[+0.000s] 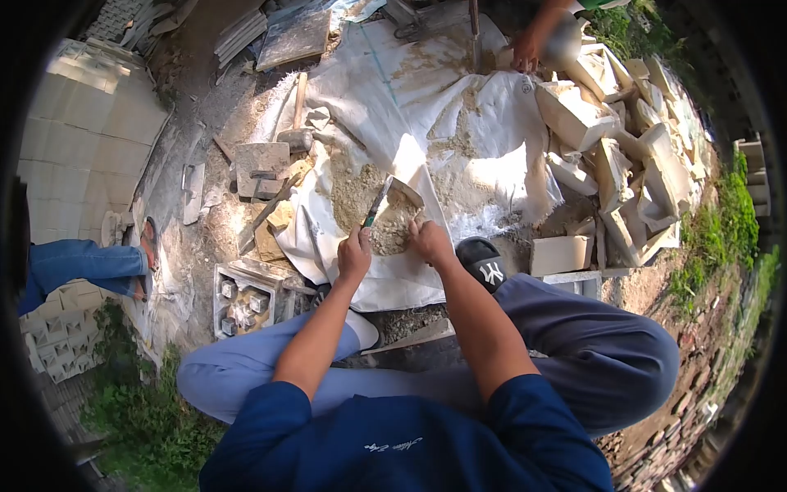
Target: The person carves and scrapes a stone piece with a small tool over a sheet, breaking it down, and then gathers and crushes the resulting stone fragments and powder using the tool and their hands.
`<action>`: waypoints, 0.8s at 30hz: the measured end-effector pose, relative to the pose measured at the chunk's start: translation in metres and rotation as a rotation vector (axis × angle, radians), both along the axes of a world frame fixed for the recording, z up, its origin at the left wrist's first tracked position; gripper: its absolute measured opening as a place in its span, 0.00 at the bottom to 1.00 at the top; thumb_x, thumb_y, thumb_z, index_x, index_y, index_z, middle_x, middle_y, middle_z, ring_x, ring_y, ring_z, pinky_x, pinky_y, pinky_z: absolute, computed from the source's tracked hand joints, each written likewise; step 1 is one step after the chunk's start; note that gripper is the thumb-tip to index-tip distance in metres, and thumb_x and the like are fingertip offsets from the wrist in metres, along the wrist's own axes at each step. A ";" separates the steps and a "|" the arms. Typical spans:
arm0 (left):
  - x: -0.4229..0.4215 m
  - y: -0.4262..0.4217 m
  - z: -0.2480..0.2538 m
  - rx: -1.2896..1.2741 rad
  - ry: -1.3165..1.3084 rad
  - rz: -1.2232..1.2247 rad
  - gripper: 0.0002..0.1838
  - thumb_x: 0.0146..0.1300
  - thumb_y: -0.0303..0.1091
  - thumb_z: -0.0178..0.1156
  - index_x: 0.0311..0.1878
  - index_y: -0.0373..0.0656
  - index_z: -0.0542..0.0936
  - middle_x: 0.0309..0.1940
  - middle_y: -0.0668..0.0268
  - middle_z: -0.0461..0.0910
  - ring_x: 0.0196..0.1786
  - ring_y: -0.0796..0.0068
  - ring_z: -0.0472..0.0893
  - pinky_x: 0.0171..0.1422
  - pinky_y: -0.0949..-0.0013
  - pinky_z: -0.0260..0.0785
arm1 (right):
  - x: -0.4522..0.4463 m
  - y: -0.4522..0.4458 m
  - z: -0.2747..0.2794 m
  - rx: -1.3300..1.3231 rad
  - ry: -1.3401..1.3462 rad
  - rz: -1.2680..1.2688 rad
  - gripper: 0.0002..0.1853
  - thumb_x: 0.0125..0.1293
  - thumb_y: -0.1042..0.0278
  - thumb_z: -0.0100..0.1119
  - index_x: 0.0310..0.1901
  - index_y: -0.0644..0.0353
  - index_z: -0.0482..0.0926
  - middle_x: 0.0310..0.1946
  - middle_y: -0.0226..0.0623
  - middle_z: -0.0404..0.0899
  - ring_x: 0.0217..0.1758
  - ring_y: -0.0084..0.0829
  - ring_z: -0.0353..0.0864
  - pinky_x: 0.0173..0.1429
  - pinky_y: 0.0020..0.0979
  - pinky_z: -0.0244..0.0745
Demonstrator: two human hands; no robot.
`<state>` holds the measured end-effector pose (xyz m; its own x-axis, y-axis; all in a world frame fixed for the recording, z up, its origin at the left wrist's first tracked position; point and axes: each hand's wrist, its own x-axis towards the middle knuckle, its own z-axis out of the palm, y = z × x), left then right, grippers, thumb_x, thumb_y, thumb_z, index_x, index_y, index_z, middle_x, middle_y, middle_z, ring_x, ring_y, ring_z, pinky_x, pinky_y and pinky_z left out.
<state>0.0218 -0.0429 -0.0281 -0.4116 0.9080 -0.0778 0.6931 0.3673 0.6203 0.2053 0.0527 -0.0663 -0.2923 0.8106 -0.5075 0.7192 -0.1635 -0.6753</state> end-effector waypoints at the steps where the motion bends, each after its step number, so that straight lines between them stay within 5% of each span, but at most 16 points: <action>1: 0.000 0.003 -0.009 -0.028 0.017 0.002 0.15 0.75 0.44 0.48 0.44 0.42 0.76 0.26 0.45 0.81 0.33 0.38 0.81 0.38 0.42 0.71 | -0.002 0.002 -0.003 0.010 -0.005 0.000 0.36 0.72 0.40 0.48 0.30 0.77 0.77 0.19 0.58 0.78 0.17 0.47 0.81 0.21 0.43 0.75; 7: -0.005 0.005 -0.008 -0.393 -0.021 -0.034 0.26 0.76 0.55 0.40 0.45 0.42 0.78 0.35 0.39 0.81 0.44 0.36 0.80 0.50 0.39 0.70 | -0.003 0.008 0.027 -0.187 0.019 -0.046 0.37 0.73 0.39 0.46 0.33 0.78 0.78 0.19 0.59 0.79 0.16 0.47 0.81 0.20 0.43 0.75; 11: 0.003 0.009 0.000 -0.328 -0.034 0.044 0.25 0.76 0.54 0.41 0.43 0.42 0.78 0.33 0.40 0.82 0.42 0.35 0.80 0.47 0.40 0.71 | -0.006 0.005 0.016 -0.076 -0.024 0.006 0.37 0.73 0.40 0.46 0.34 0.78 0.78 0.21 0.60 0.79 0.17 0.48 0.81 0.21 0.43 0.76; 13: 0.006 0.006 -0.007 -0.099 -0.007 0.083 0.23 0.76 0.52 0.42 0.43 0.42 0.78 0.31 0.41 0.82 0.39 0.35 0.81 0.45 0.41 0.72 | -0.004 0.001 0.013 0.068 0.041 0.022 0.36 0.73 0.41 0.47 0.35 0.79 0.78 0.22 0.61 0.79 0.19 0.49 0.81 0.23 0.44 0.77; 16: 0.002 0.000 -0.014 -0.136 0.052 0.085 0.22 0.76 0.50 0.44 0.43 0.42 0.78 0.30 0.43 0.82 0.37 0.35 0.81 0.42 0.41 0.73 | -0.003 0.002 -0.001 -0.069 -0.002 -0.009 0.35 0.73 0.42 0.47 0.35 0.78 0.78 0.23 0.60 0.79 0.19 0.50 0.81 0.24 0.45 0.76; 20: -0.006 -0.007 -0.013 -0.347 0.069 0.043 0.25 0.76 0.52 0.42 0.42 0.40 0.79 0.32 0.46 0.83 0.40 0.37 0.82 0.49 0.40 0.72 | -0.009 -0.004 -0.021 0.071 -0.012 0.044 0.34 0.73 0.43 0.46 0.35 0.76 0.78 0.22 0.60 0.79 0.17 0.49 0.80 0.22 0.45 0.74; 24: -0.006 -0.011 -0.010 -0.347 0.061 0.095 0.26 0.76 0.52 0.40 0.40 0.41 0.79 0.34 0.45 0.83 0.42 0.38 0.82 0.51 0.41 0.71 | -0.038 -0.026 0.037 -0.219 0.028 -0.194 0.32 0.74 0.44 0.46 0.31 0.74 0.78 0.19 0.55 0.78 0.15 0.45 0.78 0.19 0.44 0.73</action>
<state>0.0160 -0.0544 -0.0381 -0.5064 0.7891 -0.3475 0.6775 0.6135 0.4058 0.1672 0.0265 -0.0294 -0.1588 0.7246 -0.6706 0.6416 -0.4406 -0.6279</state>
